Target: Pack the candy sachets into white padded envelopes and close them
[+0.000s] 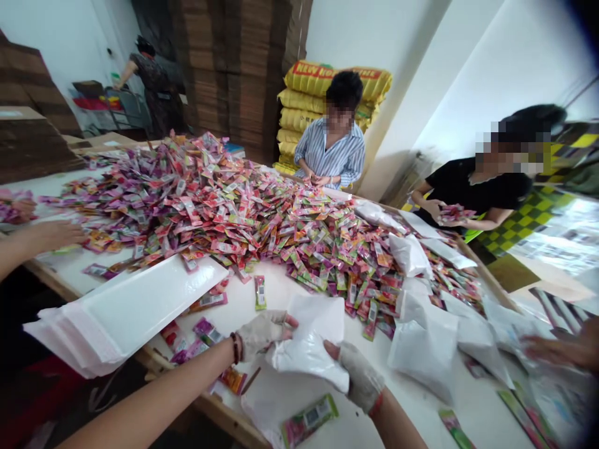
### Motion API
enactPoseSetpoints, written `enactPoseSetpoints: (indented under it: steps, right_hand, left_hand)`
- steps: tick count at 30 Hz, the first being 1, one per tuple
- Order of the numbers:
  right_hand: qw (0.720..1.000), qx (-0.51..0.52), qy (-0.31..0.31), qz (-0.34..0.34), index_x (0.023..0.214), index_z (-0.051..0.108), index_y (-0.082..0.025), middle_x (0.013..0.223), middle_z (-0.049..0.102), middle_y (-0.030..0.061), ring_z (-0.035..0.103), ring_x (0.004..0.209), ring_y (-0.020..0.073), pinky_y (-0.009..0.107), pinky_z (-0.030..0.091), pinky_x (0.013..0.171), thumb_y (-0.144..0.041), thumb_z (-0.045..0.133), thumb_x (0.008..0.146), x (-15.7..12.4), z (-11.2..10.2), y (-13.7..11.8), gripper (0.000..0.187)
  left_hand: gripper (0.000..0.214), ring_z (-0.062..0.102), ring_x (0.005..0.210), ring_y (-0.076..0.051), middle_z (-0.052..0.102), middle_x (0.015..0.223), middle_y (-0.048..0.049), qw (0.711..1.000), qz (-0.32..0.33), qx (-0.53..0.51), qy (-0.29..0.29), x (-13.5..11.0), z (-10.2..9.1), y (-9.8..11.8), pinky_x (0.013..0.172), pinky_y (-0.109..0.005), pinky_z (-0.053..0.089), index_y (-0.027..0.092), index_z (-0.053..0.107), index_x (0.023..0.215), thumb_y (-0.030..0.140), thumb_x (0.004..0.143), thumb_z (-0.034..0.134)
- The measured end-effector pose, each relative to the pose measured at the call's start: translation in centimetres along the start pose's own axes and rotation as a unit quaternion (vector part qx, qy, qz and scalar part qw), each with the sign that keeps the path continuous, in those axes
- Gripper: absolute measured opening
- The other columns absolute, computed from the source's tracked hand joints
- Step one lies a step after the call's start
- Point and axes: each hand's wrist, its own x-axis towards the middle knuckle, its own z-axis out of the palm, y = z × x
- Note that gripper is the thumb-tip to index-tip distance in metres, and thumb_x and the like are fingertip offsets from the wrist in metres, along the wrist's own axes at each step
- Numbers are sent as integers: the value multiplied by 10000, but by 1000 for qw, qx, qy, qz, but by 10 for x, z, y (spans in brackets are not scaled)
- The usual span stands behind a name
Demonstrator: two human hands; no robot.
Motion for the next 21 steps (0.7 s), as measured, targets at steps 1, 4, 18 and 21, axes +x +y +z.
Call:
enactPoseSetpoints:
  steps: [1,4,18,21]
  right_hand:
    - [999,15,28,-33,945,670,-126,753,690,54,611,615,157,268,499,595,-478,804,662,-6,-4,-6,471]
    - [962,58,187,-189,1089,661,-226,945,725,37,669,836,204,311,545,745,-439,786,692,-19,-34,-34,468]
    - [703,-618,266,-230,1365,509,-182,1298,575,160,478,1247,327,475,385,1029,-437,561,843,74,-78,-70,583]
    - [646,-698,281,-127,1408,487,-214,1454,432,186,303,1374,418,594,232,1087,-496,595,820,85,-68,-68,661]
  left_hand:
    - [372,440,528,-83,594,741,18,997,47,54,23,6,1,10,532,-217,370,162,619,1094,326,761,629]
    - [248,567,815,-160,636,914,-41,922,214,285,150,40,-5,48,766,-272,465,176,651,1030,240,812,551]
    - [447,370,1350,-343,460,1448,-138,732,210,627,164,158,-10,28,1113,-566,212,245,588,1276,469,930,414]
    - [463,378,1344,-342,452,1448,-151,727,222,633,149,142,-4,21,1111,-585,199,261,550,1335,446,930,422]
